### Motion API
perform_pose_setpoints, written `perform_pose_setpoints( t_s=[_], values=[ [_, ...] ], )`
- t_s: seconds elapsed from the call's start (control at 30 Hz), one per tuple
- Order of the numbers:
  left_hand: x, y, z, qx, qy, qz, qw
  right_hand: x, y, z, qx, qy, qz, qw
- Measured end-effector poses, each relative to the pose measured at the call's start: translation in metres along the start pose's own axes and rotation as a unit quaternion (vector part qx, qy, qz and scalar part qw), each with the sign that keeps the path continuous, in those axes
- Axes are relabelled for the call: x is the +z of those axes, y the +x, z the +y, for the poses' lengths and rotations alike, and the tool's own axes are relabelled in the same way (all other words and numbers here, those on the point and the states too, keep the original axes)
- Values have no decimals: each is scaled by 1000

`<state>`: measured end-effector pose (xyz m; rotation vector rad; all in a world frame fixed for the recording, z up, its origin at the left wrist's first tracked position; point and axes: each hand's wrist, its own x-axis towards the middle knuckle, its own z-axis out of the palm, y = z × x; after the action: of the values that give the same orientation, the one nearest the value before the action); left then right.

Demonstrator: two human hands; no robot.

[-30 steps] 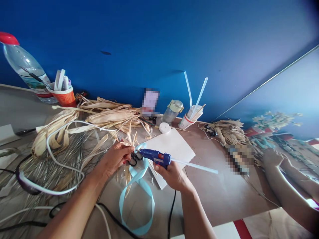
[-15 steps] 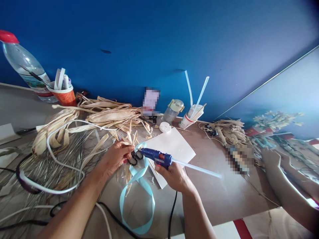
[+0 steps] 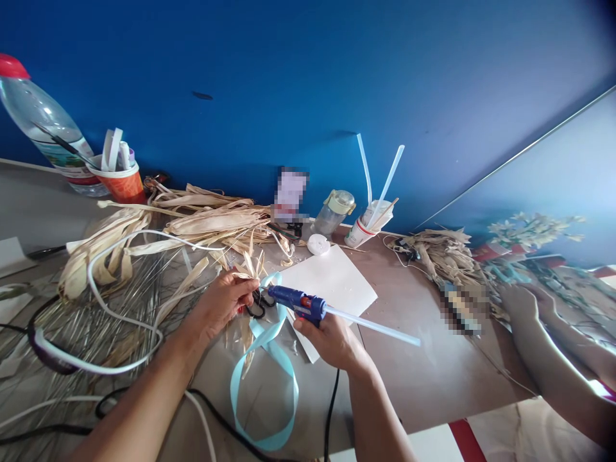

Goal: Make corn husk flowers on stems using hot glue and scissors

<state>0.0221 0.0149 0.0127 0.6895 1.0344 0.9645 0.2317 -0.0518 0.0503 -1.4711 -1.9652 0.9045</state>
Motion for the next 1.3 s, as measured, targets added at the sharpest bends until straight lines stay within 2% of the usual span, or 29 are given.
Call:
perform_pose_setpoints(
  t_s=[0.47,0.77,1.03,1.3],
  values=[
    [-2,2,-4,5,-5,5,1000,3,0,2,0,-23,8,1000],
    [-6,6,-9,12,-17,-2,1000,2,1,3,9,5,11,1000],
    [-1,2,-2,30,-28,0,999,3,1,0,-11,-5,10,1000],
    [-2,4,-4,23,-16,10,1000,9,1,0,-7,-24,7,1000]
  ],
)
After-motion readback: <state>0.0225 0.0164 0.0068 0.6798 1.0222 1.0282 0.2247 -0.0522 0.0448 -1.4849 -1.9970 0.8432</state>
